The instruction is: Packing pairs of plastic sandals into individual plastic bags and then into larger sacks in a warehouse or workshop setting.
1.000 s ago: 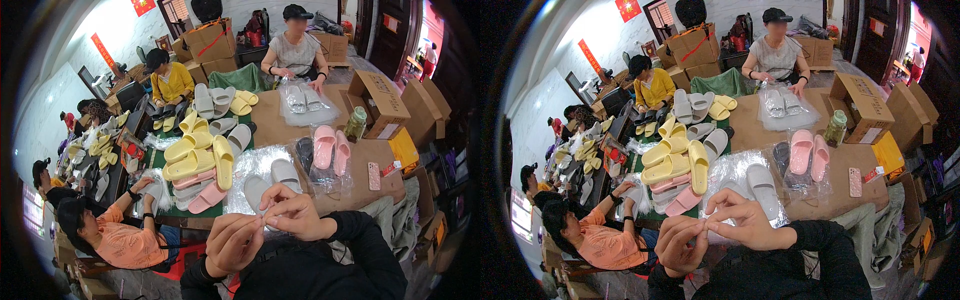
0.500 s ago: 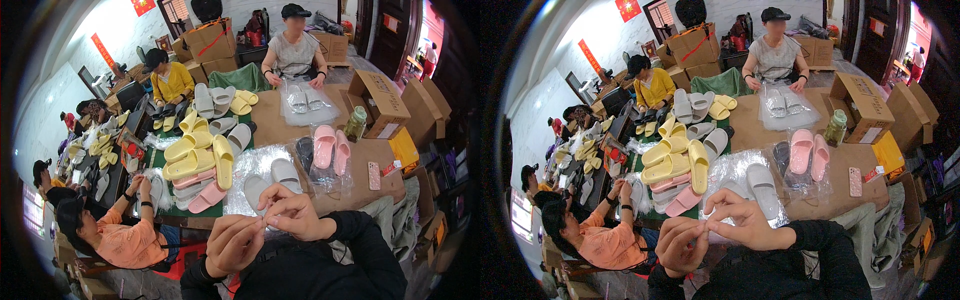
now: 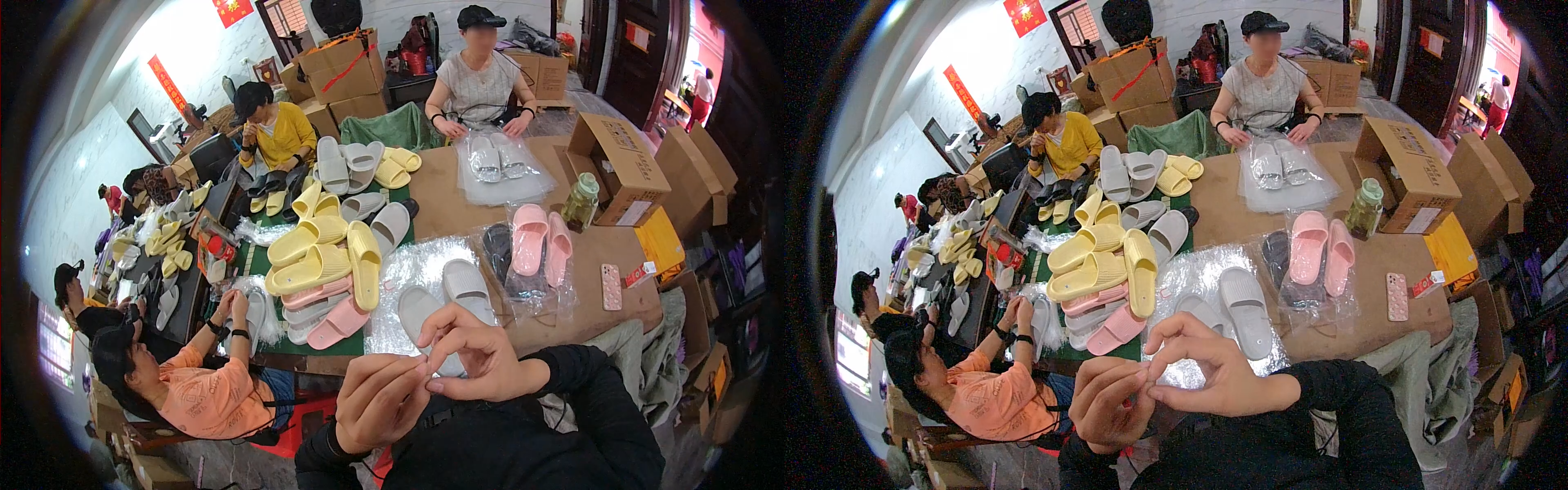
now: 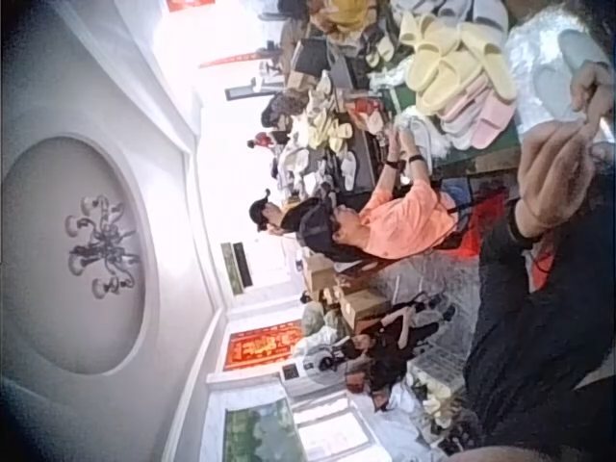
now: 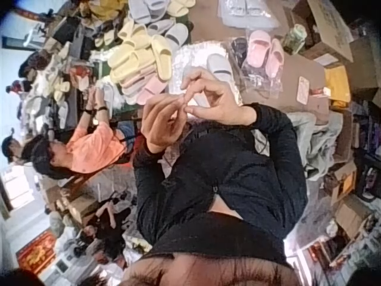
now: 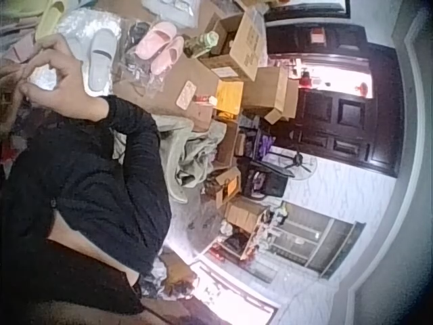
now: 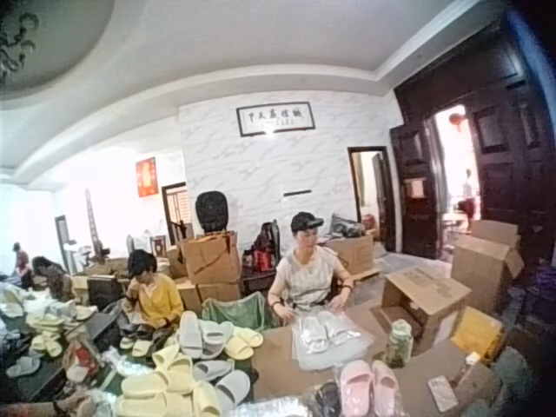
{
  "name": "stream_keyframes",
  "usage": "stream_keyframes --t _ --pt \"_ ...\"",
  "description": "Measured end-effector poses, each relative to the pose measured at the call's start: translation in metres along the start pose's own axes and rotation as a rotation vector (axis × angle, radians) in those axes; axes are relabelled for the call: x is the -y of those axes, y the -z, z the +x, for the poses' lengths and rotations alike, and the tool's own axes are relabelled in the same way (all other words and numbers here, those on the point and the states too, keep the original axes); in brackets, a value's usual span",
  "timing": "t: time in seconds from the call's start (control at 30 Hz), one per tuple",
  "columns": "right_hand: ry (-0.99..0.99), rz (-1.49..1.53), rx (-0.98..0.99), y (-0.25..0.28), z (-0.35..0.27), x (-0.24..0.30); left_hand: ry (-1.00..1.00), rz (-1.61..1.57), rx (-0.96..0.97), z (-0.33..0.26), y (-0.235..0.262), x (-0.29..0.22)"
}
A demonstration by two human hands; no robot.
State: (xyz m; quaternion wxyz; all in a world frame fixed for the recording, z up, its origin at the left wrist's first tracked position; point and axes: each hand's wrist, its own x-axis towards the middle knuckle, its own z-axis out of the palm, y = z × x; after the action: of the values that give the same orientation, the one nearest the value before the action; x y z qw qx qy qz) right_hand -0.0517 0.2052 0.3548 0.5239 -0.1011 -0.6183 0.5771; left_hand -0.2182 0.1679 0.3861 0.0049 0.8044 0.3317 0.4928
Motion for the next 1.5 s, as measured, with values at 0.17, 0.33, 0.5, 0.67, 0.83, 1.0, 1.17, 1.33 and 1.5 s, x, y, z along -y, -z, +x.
stream_keyframes --t 0.17,0.33,0.5,0.67,0.83,1.0,1.17,1.33,1.5 --pt "0.004 -0.015 -0.003 0.002 0.0 0.001 -0.002 -0.012 0.009 0.0 -0.001 0.002" --pt "0.01 -0.004 -0.008 0.002 0.001 0.0 -0.017 0.0 0.007 -0.001 -0.002 0.002" --pt "0.03 -0.038 -0.046 0.004 0.001 0.001 -0.024 0.015 0.018 0.001 -0.002 0.001" --pt "0.003 0.018 -0.098 0.002 -0.001 0.001 -0.036 0.001 0.011 0.002 -0.003 0.001" --pt "-0.013 0.027 -0.121 0.001 -0.002 0.003 0.021 -0.037 0.025 0.004 -0.002 0.001" --pt "-0.015 0.06 -0.149 -0.002 -0.001 0.004 0.098 -0.134 -0.038 0.006 -0.006 0.001" --pt "-0.015 0.049 -0.154 -0.006 -0.004 0.003 0.158 -0.241 -0.075 0.004 -0.007 -0.002" --pt "0.005 0.089 -0.162 -0.008 -0.004 0.003 0.126 -0.242 -0.062 0.003 -0.006 0.001" --pt "0.002 0.085 -0.139 -0.007 -0.004 0.004 0.104 -0.176 -0.025 0.003 -0.003 -0.003"
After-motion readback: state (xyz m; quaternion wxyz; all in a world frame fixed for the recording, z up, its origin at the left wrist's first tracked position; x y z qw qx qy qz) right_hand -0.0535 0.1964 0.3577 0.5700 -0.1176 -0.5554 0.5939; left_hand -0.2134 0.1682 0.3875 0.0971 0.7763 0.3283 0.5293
